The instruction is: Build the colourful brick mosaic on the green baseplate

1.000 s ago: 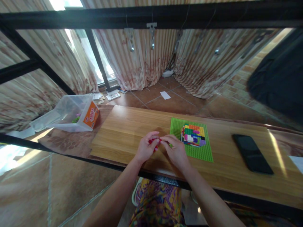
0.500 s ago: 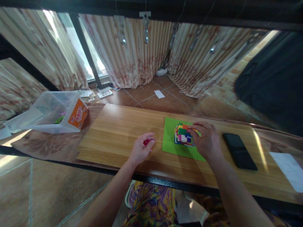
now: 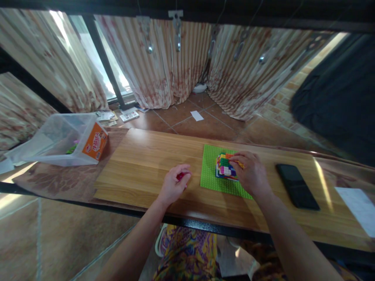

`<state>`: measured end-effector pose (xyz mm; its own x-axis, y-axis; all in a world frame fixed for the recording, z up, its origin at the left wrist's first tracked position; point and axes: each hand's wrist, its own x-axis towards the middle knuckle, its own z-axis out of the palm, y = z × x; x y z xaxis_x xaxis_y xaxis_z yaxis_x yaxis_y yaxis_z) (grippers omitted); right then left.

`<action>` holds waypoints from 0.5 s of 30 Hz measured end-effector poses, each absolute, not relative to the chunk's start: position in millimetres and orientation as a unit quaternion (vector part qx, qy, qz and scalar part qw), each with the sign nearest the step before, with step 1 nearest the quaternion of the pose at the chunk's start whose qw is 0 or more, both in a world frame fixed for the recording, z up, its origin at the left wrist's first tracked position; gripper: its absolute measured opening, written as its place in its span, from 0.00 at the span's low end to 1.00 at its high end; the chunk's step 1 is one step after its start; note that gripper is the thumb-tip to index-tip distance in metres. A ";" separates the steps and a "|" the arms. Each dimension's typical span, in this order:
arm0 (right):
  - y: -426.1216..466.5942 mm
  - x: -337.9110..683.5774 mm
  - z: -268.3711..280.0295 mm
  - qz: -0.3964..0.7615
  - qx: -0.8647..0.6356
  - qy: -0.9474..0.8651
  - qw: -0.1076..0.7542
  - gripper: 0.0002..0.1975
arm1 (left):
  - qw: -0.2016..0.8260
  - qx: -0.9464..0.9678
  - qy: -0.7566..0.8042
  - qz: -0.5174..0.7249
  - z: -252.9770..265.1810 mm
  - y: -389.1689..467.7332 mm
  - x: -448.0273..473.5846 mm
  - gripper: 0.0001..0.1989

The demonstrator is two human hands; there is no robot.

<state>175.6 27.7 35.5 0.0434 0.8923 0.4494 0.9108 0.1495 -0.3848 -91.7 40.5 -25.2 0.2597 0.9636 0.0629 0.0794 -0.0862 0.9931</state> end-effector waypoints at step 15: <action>37.8 175.7 31.0 0.000 -0.673 -0.684 0.281 0.12 | 0.461 0.654 0.437 0.411 -30.0 43.2 -93.3 0.15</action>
